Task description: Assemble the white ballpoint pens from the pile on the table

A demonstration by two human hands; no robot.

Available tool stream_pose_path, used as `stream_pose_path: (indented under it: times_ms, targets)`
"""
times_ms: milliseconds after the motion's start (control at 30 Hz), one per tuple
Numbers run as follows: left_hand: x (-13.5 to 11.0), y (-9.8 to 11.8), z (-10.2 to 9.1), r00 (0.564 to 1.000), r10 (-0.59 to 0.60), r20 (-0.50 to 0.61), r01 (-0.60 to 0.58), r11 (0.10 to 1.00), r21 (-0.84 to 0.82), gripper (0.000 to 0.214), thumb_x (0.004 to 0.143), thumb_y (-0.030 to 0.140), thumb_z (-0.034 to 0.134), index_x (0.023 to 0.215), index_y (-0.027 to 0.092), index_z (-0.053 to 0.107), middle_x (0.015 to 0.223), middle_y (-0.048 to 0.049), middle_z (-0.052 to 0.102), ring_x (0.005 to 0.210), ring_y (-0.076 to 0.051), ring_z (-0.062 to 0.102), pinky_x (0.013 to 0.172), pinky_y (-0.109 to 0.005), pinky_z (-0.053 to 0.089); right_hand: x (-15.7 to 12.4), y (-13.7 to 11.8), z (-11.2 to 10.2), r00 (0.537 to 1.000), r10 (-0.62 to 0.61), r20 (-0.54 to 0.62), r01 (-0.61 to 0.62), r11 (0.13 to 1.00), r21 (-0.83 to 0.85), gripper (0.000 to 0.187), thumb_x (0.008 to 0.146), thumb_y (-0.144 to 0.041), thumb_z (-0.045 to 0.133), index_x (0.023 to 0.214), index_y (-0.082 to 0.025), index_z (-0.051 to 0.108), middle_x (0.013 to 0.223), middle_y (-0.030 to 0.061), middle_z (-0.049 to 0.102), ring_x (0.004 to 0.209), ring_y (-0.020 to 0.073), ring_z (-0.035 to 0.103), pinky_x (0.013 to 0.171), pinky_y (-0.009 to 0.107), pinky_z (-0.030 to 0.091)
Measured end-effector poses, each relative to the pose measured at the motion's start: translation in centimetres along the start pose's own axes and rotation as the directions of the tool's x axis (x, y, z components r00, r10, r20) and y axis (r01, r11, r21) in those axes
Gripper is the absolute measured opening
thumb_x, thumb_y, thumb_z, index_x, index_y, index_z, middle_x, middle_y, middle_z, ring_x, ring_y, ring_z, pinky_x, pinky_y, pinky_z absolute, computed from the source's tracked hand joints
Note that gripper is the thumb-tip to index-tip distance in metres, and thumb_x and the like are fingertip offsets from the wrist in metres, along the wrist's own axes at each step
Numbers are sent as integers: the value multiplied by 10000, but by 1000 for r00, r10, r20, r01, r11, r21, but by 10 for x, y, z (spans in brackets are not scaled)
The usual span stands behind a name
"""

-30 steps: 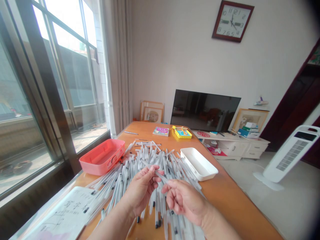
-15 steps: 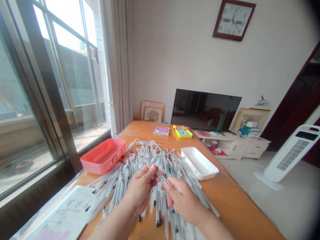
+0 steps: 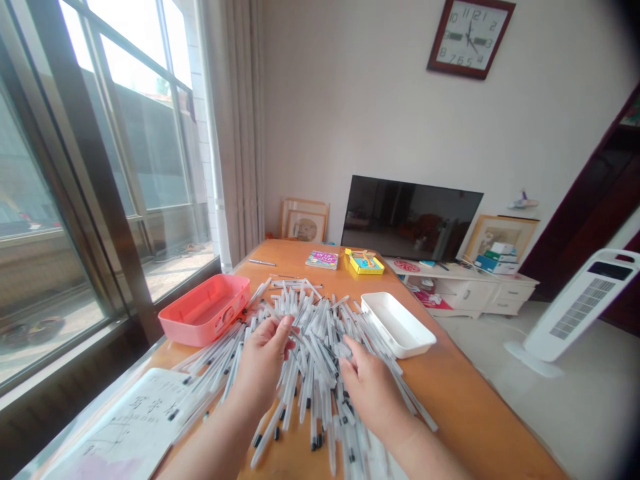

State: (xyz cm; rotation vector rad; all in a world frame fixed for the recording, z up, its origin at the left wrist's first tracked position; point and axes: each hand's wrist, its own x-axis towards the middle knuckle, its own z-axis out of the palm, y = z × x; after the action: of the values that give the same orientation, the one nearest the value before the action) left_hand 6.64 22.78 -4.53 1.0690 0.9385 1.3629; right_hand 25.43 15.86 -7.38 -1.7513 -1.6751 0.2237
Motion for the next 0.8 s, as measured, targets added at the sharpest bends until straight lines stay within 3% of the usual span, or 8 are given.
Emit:
stream_pose_path:
  times_ms: [67,167,300,433,567,700,800]
  targets:
    - [-5,-1,4,999,55,1,-54,992,115,312,780,477,729,866,179,692,706,-9,652,550,-108,527,511,-208,371,2,1,-2,999,27,-34,-25,998,59,416,955,-367,458,1315,-199,580,772,53,678,680,216,606,628,298,399]
    - [-12,0,8,986,159,54,-167,959,230,225,790,416,730,894,217,714,674,-4,616,582,-147,563,571,-229,412,1,-8,-11,998,36,-57,-20,968,250,305,963,-416,476,1109,-225,663,743,32,658,686,202,590,632,292,407]
    - [-20,1,11,940,291,179,-333,894,298,149,764,336,757,899,274,758,840,-59,642,788,-219,599,734,-261,456,-2,-25,-23,997,68,28,-73,866,495,366,979,-518,447,867,-221,629,689,3,617,613,156,538,589,265,399]
    - [-23,-3,10,916,291,276,-390,807,444,198,824,326,686,1007,327,762,943,-72,654,839,-229,603,785,-268,444,-3,-30,-27,988,112,107,-154,774,614,469,988,-597,372,844,-209,592,621,-18,578,511,121,473,561,261,402]
    - [-24,-7,9,904,278,326,-417,747,518,242,864,324,641,1080,342,750,968,-73,656,808,-216,601,772,-266,430,-2,-25,-23,981,98,165,-180,774,607,490,980,-610,390,784,-200,576,557,-31,526,515,117,465,559,255,389]
    - [-27,-7,11,901,325,289,-431,751,501,325,843,322,680,1165,351,706,1130,-77,637,989,-250,607,868,-297,436,0,-20,-17,976,137,171,-214,760,613,467,972,-601,425,782,-199,567,564,-34,527,511,108,445,531,243,365]
    - [-29,-7,15,921,350,171,-390,818,422,385,786,348,751,1161,304,676,1149,-76,614,990,-234,599,861,-301,457,1,-20,-16,965,215,151,-259,682,684,470,956,-617,444,772,-196,548,574,-37,522,489,94,409,499,229,339]
